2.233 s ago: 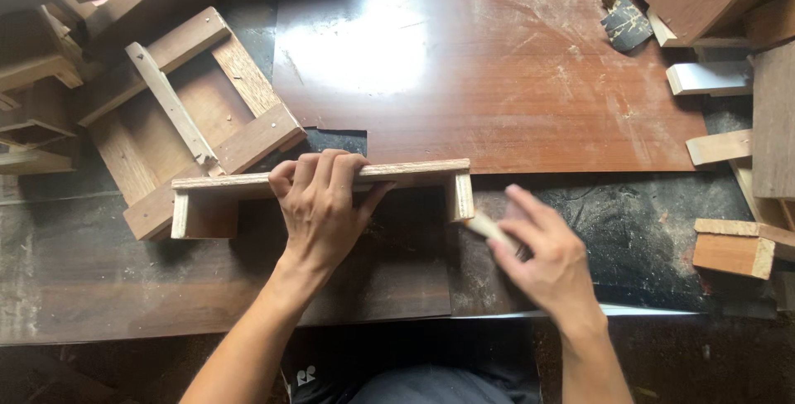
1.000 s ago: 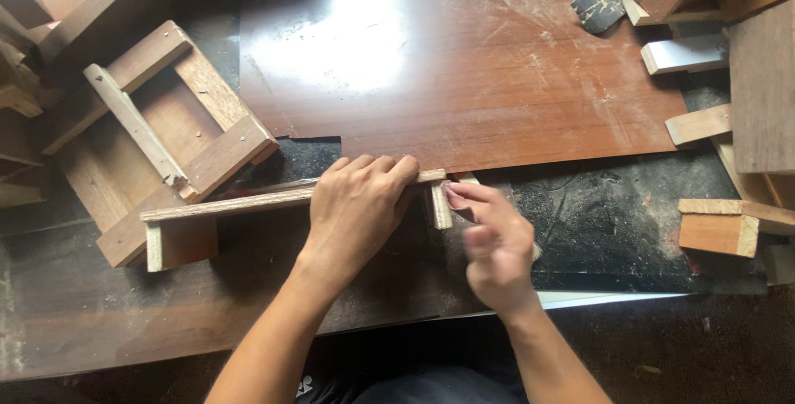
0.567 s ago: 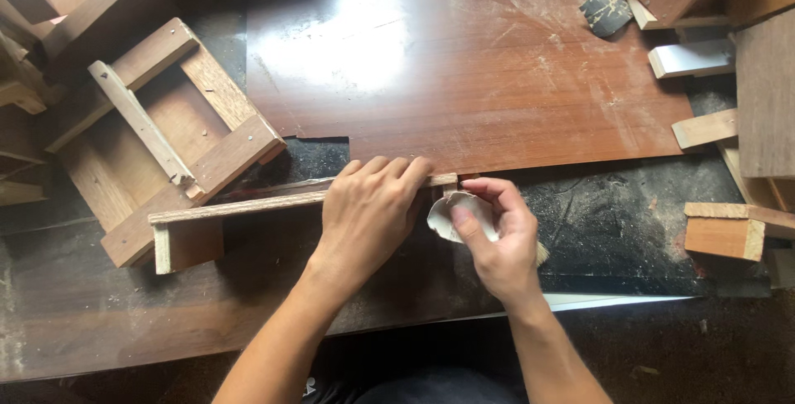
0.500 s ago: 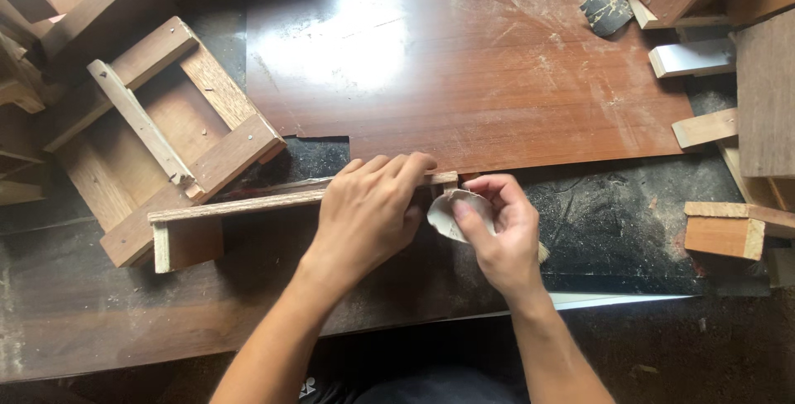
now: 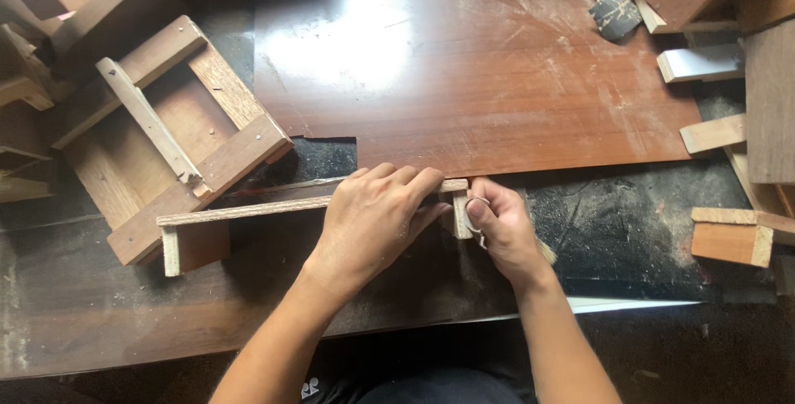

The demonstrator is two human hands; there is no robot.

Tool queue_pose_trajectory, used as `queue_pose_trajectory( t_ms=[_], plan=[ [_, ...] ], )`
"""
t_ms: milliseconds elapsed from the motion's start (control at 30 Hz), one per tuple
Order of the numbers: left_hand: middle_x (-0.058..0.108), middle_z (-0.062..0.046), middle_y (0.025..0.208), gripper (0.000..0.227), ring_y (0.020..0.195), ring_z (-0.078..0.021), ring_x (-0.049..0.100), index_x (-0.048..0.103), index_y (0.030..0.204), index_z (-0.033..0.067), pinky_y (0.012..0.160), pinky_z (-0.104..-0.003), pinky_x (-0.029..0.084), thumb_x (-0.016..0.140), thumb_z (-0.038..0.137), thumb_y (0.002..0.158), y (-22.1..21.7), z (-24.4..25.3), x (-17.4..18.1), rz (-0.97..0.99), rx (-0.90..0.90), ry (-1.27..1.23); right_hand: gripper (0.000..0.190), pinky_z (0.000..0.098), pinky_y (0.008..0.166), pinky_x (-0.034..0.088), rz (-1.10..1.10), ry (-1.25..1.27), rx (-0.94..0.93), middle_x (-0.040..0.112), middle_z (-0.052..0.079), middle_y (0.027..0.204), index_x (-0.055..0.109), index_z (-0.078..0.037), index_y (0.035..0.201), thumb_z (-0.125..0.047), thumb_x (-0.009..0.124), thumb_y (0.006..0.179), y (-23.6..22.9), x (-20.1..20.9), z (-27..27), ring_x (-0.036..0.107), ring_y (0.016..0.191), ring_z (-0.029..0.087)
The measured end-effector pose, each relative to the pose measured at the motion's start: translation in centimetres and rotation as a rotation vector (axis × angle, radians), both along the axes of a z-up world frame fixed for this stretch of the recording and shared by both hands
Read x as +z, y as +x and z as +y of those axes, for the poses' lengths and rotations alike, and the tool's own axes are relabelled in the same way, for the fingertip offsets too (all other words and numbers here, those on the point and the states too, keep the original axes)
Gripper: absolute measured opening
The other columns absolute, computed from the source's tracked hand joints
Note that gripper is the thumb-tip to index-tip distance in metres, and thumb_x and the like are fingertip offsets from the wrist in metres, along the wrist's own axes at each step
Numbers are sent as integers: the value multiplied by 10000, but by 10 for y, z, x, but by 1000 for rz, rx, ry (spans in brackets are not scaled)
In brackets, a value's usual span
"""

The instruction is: The person sands a rectangular wooden piece with sandpaper, focusing on edges and corners. They rotate the piece to access different sides and use a brush to remove dust from the surface and work area.

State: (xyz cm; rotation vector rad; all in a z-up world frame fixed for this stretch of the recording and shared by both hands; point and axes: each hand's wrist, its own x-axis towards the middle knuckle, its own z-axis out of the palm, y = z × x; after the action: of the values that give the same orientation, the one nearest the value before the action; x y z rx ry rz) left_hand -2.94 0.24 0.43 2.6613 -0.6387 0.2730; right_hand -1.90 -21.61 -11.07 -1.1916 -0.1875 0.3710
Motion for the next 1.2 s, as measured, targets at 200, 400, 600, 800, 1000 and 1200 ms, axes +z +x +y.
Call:
queue_pose_trajectory(
  t_ms=[200,400,600,800,1000,1200],
  plan=[
    [684,-43,774,307,761,-229,674,619,972,103,647,-386,505,714,388,906,4,0,-4,8,-38,63,508,216,506,353,-40,-104,-105,478,-69,619,511,-118,614,-404,757,953,2,4,7,412,556,29],
    [693,-56,749,239,670,-226,675,612,973,105,572,-388,509,657,336,931,9,-2,-8,31,-46,114,483,223,478,344,-48,-105,-78,498,-67,602,544,-112,621,-423,748,928,-11,16,9,425,532,33],
    [677,-29,676,41,613,-220,683,604,953,117,557,-381,503,603,153,935,9,-2,-12,3,-32,166,545,205,482,313,-36,-78,-102,478,-83,594,495,-149,591,-473,735,959,-9,8,9,395,531,22],
    [663,-34,634,81,549,-220,674,600,926,114,514,-380,492,603,183,969,5,-4,-9,11,-1,131,492,220,466,297,60,-109,-127,480,-74,603,531,-124,614,-452,748,911,-20,2,5,393,527,35],
    [675,-45,677,80,586,-239,685,591,916,113,544,-385,510,613,163,974,7,-3,-10,-53,2,136,471,219,531,361,-44,-122,-156,517,-75,660,557,-115,646,-417,727,964,-9,-2,8,435,597,31],
    [678,-45,664,72,579,-251,682,613,947,115,534,-398,498,607,186,942,5,-3,-10,-65,12,80,426,240,489,341,84,-83,-84,532,-45,629,562,-91,619,-330,753,916,-24,9,6,439,551,59]
  ],
)
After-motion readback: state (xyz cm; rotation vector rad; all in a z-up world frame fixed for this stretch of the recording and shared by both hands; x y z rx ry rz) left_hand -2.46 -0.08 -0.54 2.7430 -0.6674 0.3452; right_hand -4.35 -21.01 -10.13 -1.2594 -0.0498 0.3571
